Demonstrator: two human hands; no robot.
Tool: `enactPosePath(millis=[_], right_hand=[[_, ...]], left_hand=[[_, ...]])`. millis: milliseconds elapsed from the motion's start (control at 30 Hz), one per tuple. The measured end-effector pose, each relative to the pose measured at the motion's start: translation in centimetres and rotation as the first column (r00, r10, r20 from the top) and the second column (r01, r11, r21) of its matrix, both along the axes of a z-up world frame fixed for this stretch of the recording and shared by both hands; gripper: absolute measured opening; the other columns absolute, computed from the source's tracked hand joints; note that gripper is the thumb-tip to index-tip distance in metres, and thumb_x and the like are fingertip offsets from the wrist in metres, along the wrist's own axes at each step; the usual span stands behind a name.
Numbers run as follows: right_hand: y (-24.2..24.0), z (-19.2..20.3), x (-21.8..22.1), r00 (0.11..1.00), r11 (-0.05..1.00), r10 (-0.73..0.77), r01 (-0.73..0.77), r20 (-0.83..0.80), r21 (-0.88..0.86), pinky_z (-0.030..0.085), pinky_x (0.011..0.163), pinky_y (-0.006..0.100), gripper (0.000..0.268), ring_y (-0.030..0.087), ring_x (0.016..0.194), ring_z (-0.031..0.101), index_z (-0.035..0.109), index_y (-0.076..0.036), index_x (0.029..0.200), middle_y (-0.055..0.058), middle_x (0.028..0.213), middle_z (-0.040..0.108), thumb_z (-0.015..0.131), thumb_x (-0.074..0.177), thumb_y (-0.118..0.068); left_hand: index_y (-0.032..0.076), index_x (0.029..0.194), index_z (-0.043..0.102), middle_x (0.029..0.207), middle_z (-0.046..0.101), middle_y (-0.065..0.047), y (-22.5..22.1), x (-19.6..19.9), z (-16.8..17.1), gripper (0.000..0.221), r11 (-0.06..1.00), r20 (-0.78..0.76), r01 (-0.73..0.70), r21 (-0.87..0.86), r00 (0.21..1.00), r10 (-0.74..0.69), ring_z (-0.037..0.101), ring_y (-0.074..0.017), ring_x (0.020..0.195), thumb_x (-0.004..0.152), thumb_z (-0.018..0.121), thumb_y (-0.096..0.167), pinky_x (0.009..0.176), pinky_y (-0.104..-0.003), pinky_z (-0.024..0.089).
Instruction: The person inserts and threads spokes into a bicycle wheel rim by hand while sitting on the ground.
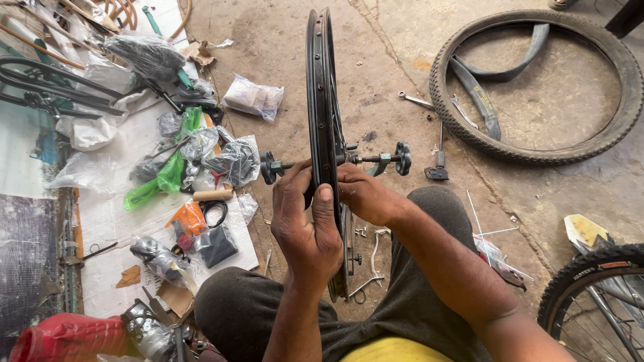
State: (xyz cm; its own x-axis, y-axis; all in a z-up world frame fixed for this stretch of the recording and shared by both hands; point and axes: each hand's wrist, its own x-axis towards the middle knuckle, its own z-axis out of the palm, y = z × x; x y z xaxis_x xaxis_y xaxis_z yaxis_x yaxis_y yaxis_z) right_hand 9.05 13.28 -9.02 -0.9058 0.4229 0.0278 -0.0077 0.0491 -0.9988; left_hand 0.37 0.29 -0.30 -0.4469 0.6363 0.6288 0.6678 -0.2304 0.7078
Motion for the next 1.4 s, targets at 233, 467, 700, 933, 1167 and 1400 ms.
enactPosePath(millis=[233, 467, 700, 933, 1167, 1400], right_hand=[[-0.2, 1.0, 0.9, 0.868, 0.983, 0.15, -0.183, -0.473, -0.025, 0.054, 0.11, 0.044, 0.073, 0.025, 0.12, 0.064, 0.057, -0.005, 0.141, 0.013, 0.129, 0.066, 0.077, 0.092, -0.055], [0.9, 1.5, 1.5, 0.888, 0.969, 0.247, -0.214, -0.388, 0.127, 0.059, 0.107, 0.043, 0.057, 0.022, 0.115, 0.068, 0.064, -0.005, 0.137, 0.01, 0.121, 0.071, 0.076, 0.094, -0.041], [0.4, 0.4, 0.8, 0.898, 0.904, 0.094, 0.104, -0.43, 0.416, 0.065, 0.1, 0.043, 0.043, 0.02, 0.108, 0.074, 0.062, -0.007, 0.136, 0.01, 0.117, 0.074, 0.071, 0.097, -0.021], [-0.8, 0.5, 0.2, 0.926, 0.794, -0.023, 0.245, -0.376, 0.556, 0.061, 0.095, 0.046, 0.051, 0.024, 0.106, 0.067, 0.055, -0.002, 0.138, 0.015, 0.112, 0.068, 0.058, 0.098, -0.033], [-2.0, 1.2, 0.2, 0.877, 0.754, -0.002, 0.317, -0.48, 0.575, 0.059, 0.108, 0.047, 0.052, 0.032, 0.124, 0.068, 0.045, -0.001, 0.149, 0.02, 0.134, 0.064, 0.061, 0.104, -0.022], [-1.8, 1.8, 0.0, 0.867, 0.782, 0.025, 0.294, -0.498, 0.55, 0.055, 0.115, 0.046, 0.051, 0.033, 0.13, 0.066, 0.044, -0.002, 0.151, 0.02, 0.137, 0.062, 0.059, 0.107, -0.022]], left_hand=[[-0.002, 0.126, 0.064, 0.127, 0.068, -0.018, 0.0, 0.0, 0.0, 0.027, 1.0, 0.053, 0.027, -0.01, 0.998, -0.027, 0.068, -0.0298, 0.122, 0.109, 0.057, 0.018, 0.104, -0.043, 0.057], [-0.003, 0.126, 0.063, 0.121, 0.069, -0.016, -0.2, 0.0, 0.1, 0.029, 0.997, 0.157, 0.072, -0.025, 0.985, -0.067, 0.07, -0.0279, 0.117, 0.108, 0.057, 0.019, 0.1, -0.041, 0.058], [-0.001, 0.126, 0.064, 0.118, 0.07, -0.015, 0.1, 0.0, -0.5, 0.032, 0.995, 0.179, 0.074, -0.065, 0.982, -0.061, 0.071, -0.0259, 0.112, 0.108, 0.054, 0.023, 0.095, -0.039, 0.061], [-0.002, 0.126, 0.064, 0.114, 0.071, -0.016, 0.2, -0.3, 0.3, 0.034, 0.992, 0.238, 0.075, -0.097, 0.97, -0.05, 0.072, -0.0261, 0.104, 0.106, 0.056, 0.024, 0.089, -0.04, 0.058], [-0.004, 0.135, 0.06, 0.125, 0.069, -0.02, -0.9, -0.3, 0.8, 0.038, 0.988, 0.062, 0.025, -0.154, 0.998, -0.015, 0.069, -0.0315, 0.118, 0.11, 0.052, 0.023, 0.101, -0.044, 0.053], [-0.006, 0.14, 0.056, 0.124, 0.067, -0.021, -0.8, -0.2, 0.9, 0.041, 0.985, 0.009, -0.002, -0.174, 1.0, 0.004, 0.068, -0.03, 0.116, 0.111, 0.048, 0.022, 0.1, -0.043, 0.053]])
